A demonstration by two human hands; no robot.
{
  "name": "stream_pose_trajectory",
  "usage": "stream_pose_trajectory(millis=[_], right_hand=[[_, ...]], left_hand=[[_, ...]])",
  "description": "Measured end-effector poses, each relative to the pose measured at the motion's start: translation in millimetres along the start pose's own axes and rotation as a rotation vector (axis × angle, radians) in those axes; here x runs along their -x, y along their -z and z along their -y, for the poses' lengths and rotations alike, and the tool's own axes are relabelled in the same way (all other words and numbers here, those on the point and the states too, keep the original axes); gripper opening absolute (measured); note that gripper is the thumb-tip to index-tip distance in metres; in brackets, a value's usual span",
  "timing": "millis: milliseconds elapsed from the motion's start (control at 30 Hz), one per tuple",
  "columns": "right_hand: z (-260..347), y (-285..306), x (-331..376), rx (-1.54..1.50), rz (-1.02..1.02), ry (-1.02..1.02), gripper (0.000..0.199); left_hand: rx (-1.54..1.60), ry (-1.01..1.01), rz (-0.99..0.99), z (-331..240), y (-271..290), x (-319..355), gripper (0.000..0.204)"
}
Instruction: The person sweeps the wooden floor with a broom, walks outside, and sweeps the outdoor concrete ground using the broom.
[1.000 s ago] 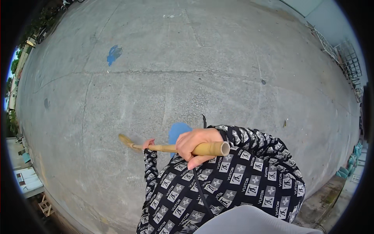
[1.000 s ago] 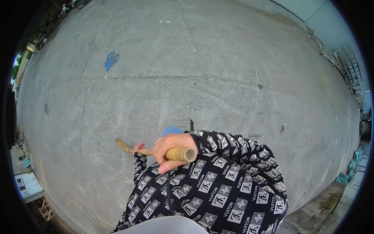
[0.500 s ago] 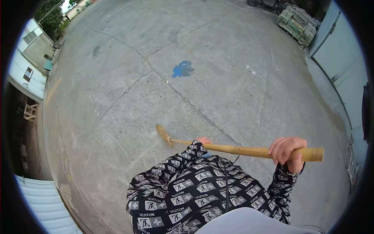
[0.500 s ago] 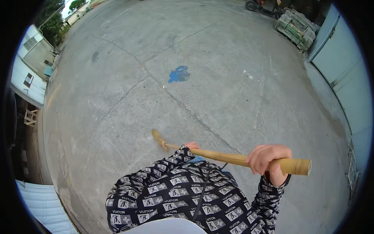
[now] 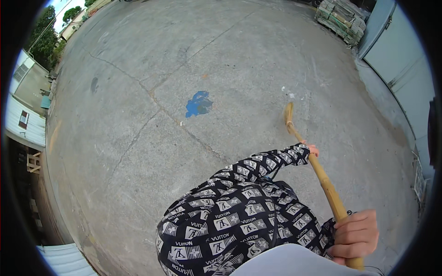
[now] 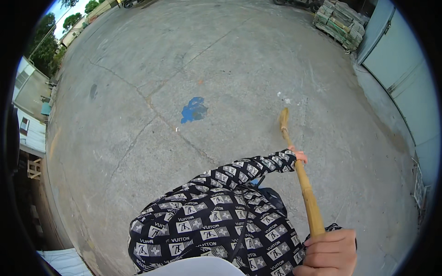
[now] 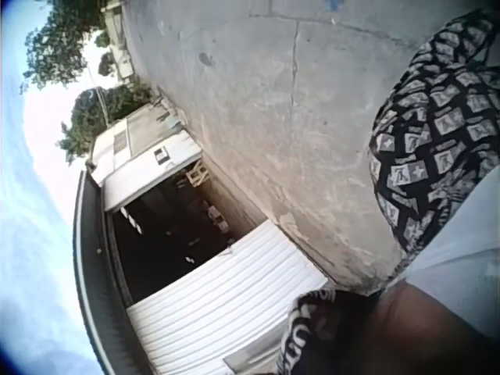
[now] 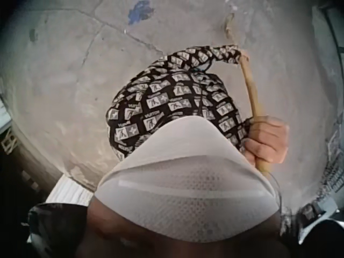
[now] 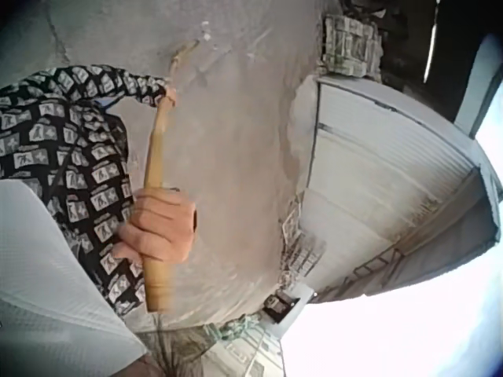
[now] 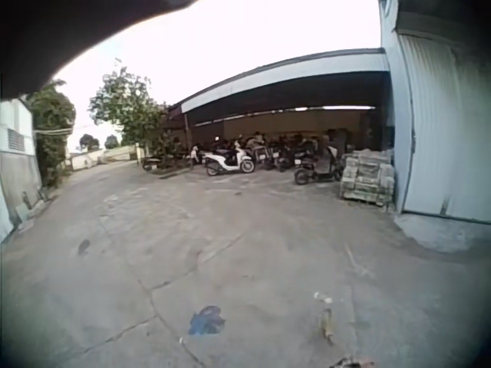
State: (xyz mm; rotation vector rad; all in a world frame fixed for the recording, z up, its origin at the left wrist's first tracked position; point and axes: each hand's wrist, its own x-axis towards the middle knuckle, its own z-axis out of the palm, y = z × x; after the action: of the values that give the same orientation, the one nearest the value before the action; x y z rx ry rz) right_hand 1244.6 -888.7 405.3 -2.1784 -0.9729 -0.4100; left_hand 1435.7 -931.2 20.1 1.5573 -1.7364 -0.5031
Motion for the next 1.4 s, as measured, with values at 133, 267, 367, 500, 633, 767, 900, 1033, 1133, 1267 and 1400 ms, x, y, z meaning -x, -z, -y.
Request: stream_pose_trajectory(millis=[133,267,367,500,633,767,900,1033,1133,1267,1400], right_hand=[[-64,73,63,-0.072,-0.063,-0.066,0.030],[-246,169,-14,-0.142,-0.372,0.012,0.037],[-345,110,-39,-0.389,-0.641,-0.072,0.042],[-401,13,-61,-0.576,-0.685,-0.343,0.016],[-456,-69,-71,-0.754,-0.567,-0.562,0.011],[-467,-40,-53,-0.824,-0.536,-0.730,0.010],[-442,-8,-47,-0.745,-0.614,-0.788,0.020],[-401,22,-14,-0.449,-0.667,-0.665,0.032],[-353,67,2,-0.399,-0.686,-0.643,0.039],[-287,107,-5,-0.283,-0.782,-0.633,0.040],[-247,119,-30,-0.052,-0.568,-0.491,0.035]], left_hand=[[-0.053,-0.012,0.058,44,24,-26,0.039],[-0.243,0.281,-0.053,152,268,-85,0.035],[-0.417,0.453,-0.397,214,304,-13,0.016],[-0.545,0.674,-0.532,249,319,60,0.022],[-0.556,0.972,-0.384,298,319,155,0.028],[-0.470,1.212,-0.272,277,302,150,0.035],[-0.214,0.803,-0.257,253,289,128,0.028],[-0.121,0.643,-0.322,219,239,84,0.035],[-0.061,0.604,-0.146,194,227,25,0.027],[-0.088,0.569,-0.200,139,196,-37,0.021],[0.054,0.332,-0.136,125,176,-88,0.021]])
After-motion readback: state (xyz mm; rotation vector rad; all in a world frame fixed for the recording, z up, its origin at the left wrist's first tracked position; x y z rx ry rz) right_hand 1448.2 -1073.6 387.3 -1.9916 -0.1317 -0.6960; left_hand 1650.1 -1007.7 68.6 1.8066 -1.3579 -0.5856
